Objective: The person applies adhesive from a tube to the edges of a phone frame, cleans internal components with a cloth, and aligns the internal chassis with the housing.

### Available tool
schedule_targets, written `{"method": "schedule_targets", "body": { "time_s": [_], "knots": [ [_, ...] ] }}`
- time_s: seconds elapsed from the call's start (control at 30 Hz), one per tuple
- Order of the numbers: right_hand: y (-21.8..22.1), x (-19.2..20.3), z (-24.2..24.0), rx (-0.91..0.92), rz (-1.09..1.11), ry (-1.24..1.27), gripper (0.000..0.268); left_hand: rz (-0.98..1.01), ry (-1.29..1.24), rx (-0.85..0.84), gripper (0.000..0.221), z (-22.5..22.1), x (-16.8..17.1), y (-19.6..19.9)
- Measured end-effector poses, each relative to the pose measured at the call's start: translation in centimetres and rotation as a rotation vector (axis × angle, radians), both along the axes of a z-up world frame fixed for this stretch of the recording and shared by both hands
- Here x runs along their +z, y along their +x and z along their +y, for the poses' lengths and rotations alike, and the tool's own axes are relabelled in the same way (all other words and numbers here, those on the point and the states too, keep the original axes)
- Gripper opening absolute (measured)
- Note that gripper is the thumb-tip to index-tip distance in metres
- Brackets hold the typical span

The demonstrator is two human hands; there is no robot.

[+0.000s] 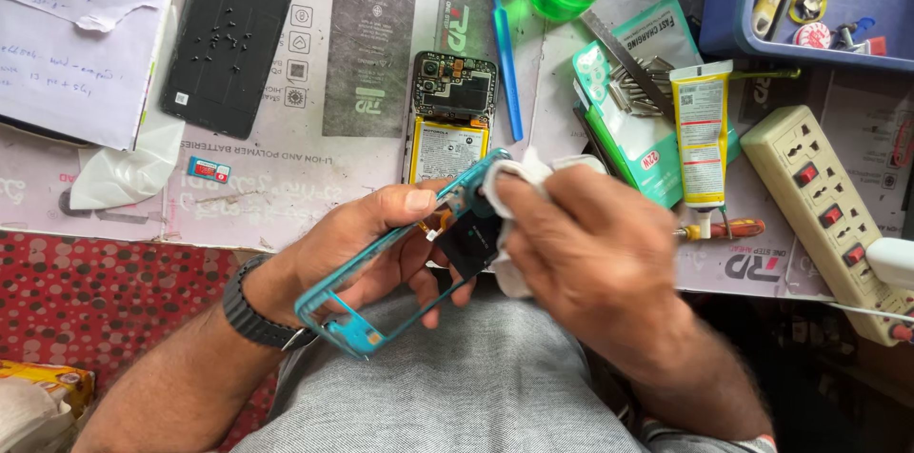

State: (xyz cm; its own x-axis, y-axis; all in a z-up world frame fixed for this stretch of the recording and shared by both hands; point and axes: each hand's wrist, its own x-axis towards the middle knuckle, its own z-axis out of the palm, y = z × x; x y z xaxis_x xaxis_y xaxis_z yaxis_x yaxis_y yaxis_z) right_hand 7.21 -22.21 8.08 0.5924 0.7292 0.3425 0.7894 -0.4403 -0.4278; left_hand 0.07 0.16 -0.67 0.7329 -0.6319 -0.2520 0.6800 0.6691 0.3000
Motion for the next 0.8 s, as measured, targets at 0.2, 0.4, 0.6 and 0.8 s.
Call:
{"method": "schedule_targets", "body": {
  "time_s": [0.2, 0.4, 0.6, 0.8],
  "knots": [
    [0.1, -0.3, 0.5, 0.002, -0.013, 0.015, 0.034, -0.026, 0.071, 0.015, 0.058, -0.1, 0.1, 0.1],
    [0.1, -0.1, 0.5, -0.018, 0.005, -0.007, 0.032, -0.077, 0.139, 0.009, 0.059, -0.2, 0.9, 0.4],
    [-0.1, -0.5, 0.6, -0.043, -0.034, 0.027, 0.034, -0.109, 0.204, -0.007, 0.057, -0.3, 1.0, 0.2],
    [-0.4, -0.5, 0.0, -0.055, -0.019, 0.008, 0.033, -0.126, 0.188, -0.015, 0.054, -0.6, 0.6, -0.1]
  ]
}}
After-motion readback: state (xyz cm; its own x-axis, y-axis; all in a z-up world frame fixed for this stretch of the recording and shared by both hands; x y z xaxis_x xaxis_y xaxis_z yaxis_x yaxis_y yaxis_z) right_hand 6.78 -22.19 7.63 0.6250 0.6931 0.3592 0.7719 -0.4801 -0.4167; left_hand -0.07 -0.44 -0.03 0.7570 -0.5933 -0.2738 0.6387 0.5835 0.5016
